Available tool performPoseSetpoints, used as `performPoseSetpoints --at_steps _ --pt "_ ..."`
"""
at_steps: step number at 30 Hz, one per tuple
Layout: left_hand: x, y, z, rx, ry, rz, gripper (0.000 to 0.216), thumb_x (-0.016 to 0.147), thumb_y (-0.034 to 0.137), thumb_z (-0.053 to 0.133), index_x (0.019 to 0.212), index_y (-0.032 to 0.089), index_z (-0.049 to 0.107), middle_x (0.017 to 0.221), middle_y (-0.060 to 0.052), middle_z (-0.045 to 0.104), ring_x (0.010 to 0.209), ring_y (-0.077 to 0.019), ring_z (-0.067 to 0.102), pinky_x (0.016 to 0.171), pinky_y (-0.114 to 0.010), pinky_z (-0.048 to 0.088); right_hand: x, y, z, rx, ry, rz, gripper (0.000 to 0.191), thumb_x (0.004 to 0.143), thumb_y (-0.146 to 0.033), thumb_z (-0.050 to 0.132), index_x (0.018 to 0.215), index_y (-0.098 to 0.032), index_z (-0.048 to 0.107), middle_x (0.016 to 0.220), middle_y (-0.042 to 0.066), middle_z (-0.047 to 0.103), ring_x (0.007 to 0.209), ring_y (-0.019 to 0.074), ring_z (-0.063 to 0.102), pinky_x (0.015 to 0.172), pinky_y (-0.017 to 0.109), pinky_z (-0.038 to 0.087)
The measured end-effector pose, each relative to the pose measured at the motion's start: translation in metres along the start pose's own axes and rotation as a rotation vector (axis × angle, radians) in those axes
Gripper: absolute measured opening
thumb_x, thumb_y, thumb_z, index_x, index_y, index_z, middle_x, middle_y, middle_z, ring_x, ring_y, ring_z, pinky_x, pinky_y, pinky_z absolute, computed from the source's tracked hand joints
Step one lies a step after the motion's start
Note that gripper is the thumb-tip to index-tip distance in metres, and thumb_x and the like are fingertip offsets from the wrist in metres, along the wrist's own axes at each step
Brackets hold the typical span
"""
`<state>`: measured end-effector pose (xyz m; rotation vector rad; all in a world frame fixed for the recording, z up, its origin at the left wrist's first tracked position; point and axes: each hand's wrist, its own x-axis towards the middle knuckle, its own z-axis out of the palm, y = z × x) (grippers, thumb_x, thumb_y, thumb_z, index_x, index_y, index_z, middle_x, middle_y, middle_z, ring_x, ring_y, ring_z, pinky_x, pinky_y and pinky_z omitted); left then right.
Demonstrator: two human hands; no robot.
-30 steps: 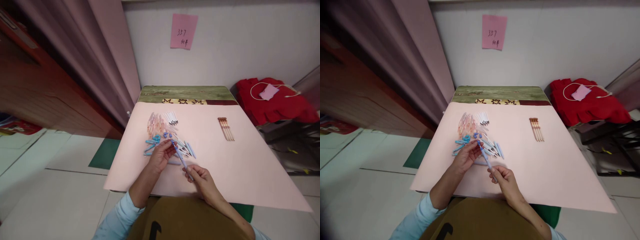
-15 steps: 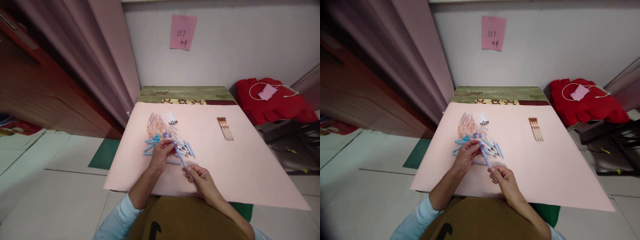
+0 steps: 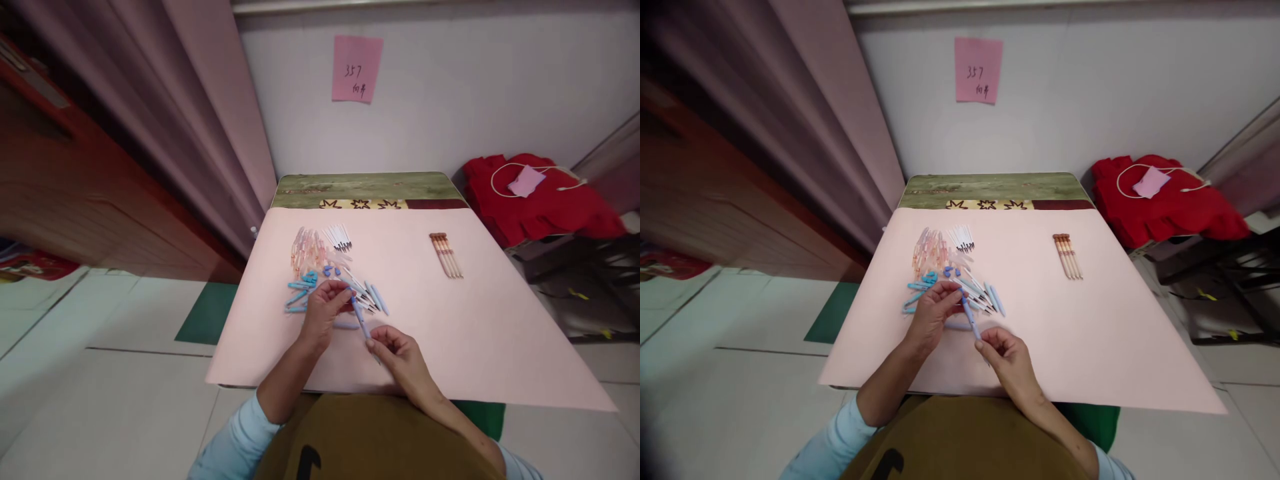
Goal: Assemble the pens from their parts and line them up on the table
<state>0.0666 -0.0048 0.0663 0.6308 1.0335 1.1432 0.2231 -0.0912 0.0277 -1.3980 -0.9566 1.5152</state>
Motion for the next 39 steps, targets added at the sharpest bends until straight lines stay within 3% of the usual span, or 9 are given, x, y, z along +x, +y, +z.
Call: performPoseSetpoints --at_steps 9,13,16,21,25,28,32,39 --pt "-0.007 0.010 0.005 0.139 -0.025 0.089 0.039 0.071 0.038 0.078 0.098 0.014 0.063 0.079 -0.004 0.072 0.067 -0.0146 0.067 0.066 -0.029 0.056 0.003 0.007 -0.004 -0.045 0.092 -0.092 0.039 0.074 -0.054 0.075 0.083 -0.016 0.073 0.072 0.004 0.066 0.063 0.0147 0.051 0.057 0.027 0.038" --pt "-0.010 0.013 -0.006 0.274 0.013 0.169 0.036 0.076 0.042 0.074 0.098 0.015 0.064 0.087 -0.006 0.073 0.069 -0.0143 0.067 0.069 -0.028 0.055 0.012 -0.001 -0.020 -0.051 0.234 -0.166 0.039 0.072 -0.053 0.076 0.085 -0.016 0.075 0.076 0.005 0.069 0.066 0.0164 0.055 0.060 0.027 0.042" --pt "-0.016 0.012 -0.028 0.411 0.132 0.259 0.034 0.079 0.042 0.071 0.099 0.016 0.064 0.088 -0.006 0.073 0.068 -0.0134 0.065 0.069 -0.027 0.055 0.027 -0.010 -0.053 -0.071 0.376 -0.214 0.039 0.073 -0.051 0.075 0.092 -0.018 0.075 0.081 0.005 0.071 0.071 0.0180 0.058 0.065 0.029 0.045" --pt "-0.027 0.002 -0.084 0.604 0.368 0.361 0.042 0.080 0.048 0.067 0.108 0.017 0.063 0.096 -0.008 0.072 0.077 -0.0183 0.067 0.074 -0.031 0.056 0.060 -0.020 -0.136 -0.195 0.671 -0.295 0.046 0.069 -0.054 0.074 0.093 -0.015 0.072 0.075 0.004 0.068 0.063 0.0160 0.054 0.059 0.028 0.043" --pt "-0.031 -0.009 -0.123 0.779 0.550 0.436 0.046 0.080 0.052 0.062 0.110 0.018 0.064 0.092 -0.006 0.071 0.085 -0.0208 0.067 0.081 -0.032 0.054 0.077 -0.024 -0.178 -0.441 0.815 -0.185 0.047 0.070 -0.056 0.070 0.095 -0.016 0.076 0.077 0.007 0.072 0.066 0.0197 0.059 0.059 0.029 0.042" --pt "-0.032 -0.016 -0.135 0.802 0.581 0.425 0.045 0.080 0.052 0.061 0.108 0.018 0.064 0.090 -0.006 0.071 0.086 -0.0212 0.067 0.083 -0.033 0.053 0.088 -0.028 -0.180 -0.646 0.840 -0.108 0.038 0.074 -0.054 0.067 0.091 -0.022 0.078 0.079 0.006 0.074 0.071 0.0220 0.063 0.062 0.030 0.042" --pt "-0.030 -0.022 -0.137 0.821 0.549 0.401 0.042 0.078 0.050 0.063 0.105 0.018 0.066 0.092 -0.005 0.071 0.085 -0.0205 0.066 0.081 -0.031 0.052 0.107 -0.036 -0.164 -0.834 0.807 -0.060 0.033 0.077 -0.053 0.062 0.088 -0.026 0.078 0.080 0.004 0.075 0.074 0.0226 0.063 0.062 0.030 0.040" --pt "-0.029 -0.024 -0.141 0.857 0.535 0.400 0.040 0.078 0.051 0.063 0.102 0.019 0.068 0.089 -0.004 0.072 0.079 -0.0200 0.066 0.074 -0.029 0.052 0.136 -0.044 -0.154 -0.886 0.852 -0.066 0.034 0.079 -0.050 0.059 0.091 -0.026 0.079 0.085 0.007 0.076 0.076 0.0235 0.063 0.063 0.031 0.040"
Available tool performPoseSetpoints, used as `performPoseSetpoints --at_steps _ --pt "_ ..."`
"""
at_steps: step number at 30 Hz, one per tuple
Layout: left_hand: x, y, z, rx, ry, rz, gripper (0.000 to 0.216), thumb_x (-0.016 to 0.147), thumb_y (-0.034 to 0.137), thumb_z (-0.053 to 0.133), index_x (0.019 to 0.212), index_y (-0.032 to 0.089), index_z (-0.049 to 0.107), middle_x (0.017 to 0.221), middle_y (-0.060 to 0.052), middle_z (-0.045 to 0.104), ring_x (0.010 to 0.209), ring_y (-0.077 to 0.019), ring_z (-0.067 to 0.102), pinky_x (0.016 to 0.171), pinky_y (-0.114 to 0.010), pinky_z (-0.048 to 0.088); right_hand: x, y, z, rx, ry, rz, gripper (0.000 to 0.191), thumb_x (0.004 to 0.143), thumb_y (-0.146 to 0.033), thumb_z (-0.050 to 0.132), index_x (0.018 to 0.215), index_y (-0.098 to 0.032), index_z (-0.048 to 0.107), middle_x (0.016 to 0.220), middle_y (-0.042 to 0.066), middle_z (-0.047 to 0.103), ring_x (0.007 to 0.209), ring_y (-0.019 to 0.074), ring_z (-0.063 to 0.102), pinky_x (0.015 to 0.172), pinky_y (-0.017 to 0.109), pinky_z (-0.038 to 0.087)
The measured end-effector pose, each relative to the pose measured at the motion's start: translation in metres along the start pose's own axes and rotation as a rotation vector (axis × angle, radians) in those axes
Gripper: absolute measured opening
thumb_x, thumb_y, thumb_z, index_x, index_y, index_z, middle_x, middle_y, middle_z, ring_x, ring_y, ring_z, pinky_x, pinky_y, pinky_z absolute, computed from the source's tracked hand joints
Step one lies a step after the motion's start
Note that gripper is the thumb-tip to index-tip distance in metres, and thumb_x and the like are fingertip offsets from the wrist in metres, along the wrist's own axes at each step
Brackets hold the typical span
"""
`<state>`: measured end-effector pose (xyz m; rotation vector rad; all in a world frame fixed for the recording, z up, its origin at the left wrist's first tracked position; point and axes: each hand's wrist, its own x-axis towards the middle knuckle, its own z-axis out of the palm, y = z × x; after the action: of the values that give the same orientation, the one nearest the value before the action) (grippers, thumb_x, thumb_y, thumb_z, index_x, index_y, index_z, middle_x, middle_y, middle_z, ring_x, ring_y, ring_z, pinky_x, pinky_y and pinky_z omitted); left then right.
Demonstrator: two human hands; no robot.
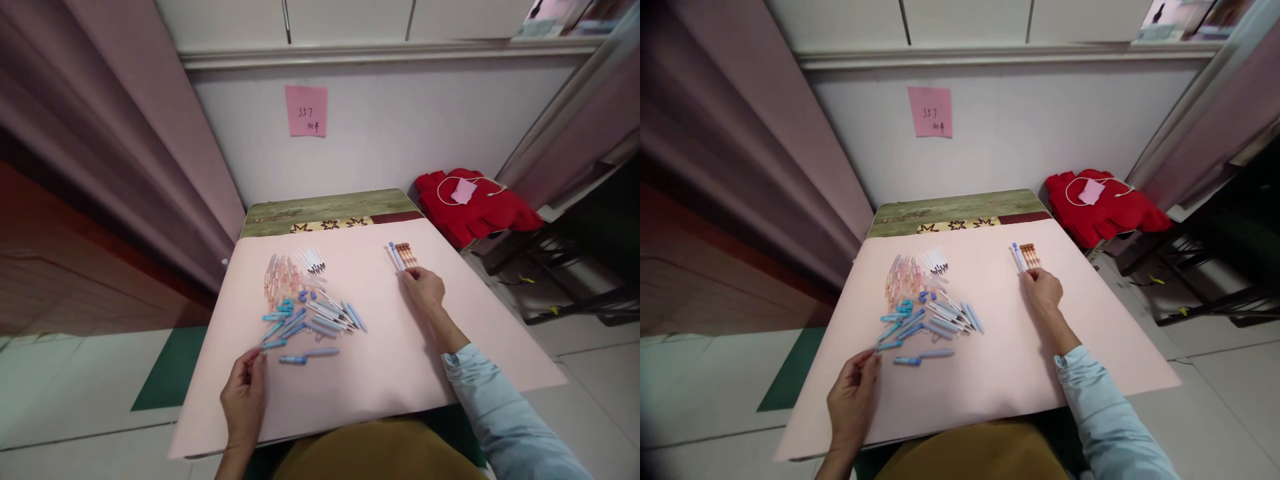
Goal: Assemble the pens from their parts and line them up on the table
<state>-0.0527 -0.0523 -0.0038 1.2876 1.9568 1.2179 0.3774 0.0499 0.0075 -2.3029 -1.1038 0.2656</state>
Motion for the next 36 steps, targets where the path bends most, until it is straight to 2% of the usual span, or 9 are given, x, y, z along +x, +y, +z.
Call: performPoseSetpoints --at_steps 5,9,14,25,36 --pt "0.001 -0.001 0.000 -0.021 -0.020 -0.037 0.042 0.078 0.053 0.062 0.102 0.018 0.068 0.087 -0.004 0.073 0.077 -0.0194 0.066 0.072 -0.029 0.052 0.015 0.019 -0.008 0.108 0.078 0.051 0.038 0.077 -0.052 0.061 0.094 -0.024 0.079 0.084 0.008 0.076 0.075 0.0242 0.064 0.064 0.032 0.042" --pt "0.002 -0.001 0.000 -0.030 -0.035 -0.045 0.043 0.078 0.053 0.063 0.101 0.018 0.068 0.088 -0.005 0.073 0.079 -0.0201 0.066 0.074 -0.029 0.052 0.031 0.045 -0.023 0.043 0.149 0.092 0.038 0.076 -0.051 0.062 0.096 -0.023 0.079 0.085 0.009 0.075 0.075 0.0246 0.063 0.065 0.033 0.042" --pt "0.004 -0.001 0.001 -0.022 -0.037 -0.046 0.044 0.077 0.054 0.063 0.101 0.017 0.068 0.088 -0.005 0.073 0.079 -0.0206 0.066 0.074 -0.030 0.053 0.047 0.063 -0.031 -0.059 0.102 0.128 0.035 0.076 -0.049 0.062 0.095 -0.025 0.080 0.087 0.008 0.075 0.078 0.0251 0.063 0.064 0.032 0.040" --pt "0.003 -0.001 0.002 -0.039 -0.037 -0.055 0.044 0.076 0.054 0.064 0.101 0.017 0.068 0.085 -0.004 0.073 0.077 -0.0200 0.066 0.073 -0.029 0.053 0.060 0.054 -0.014 -0.071 0.044 0.098 0.036 0.074 -0.049 0.060 0.089 -0.024 0.081 0.082 0.010 0.074 0.075 0.0248 0.062 0.062 0.032 0.040" --pt "0.004 0.001 0.002 -0.025 -0.051 -0.021 0.039 0.078 0.050 0.064 0.101 0.018 0.068 0.088 -0.004 0.073 0.082 -0.0203 0.067 0.075 -0.028 0.052 0.060 0.057 -0.009 -0.064 0.047 0.094 0.036 0.075 -0.051 0.059 0.088 -0.026 0.081 0.082 0.010 0.074 0.077 0.0269 0.062 0.064 0.034 0.040"
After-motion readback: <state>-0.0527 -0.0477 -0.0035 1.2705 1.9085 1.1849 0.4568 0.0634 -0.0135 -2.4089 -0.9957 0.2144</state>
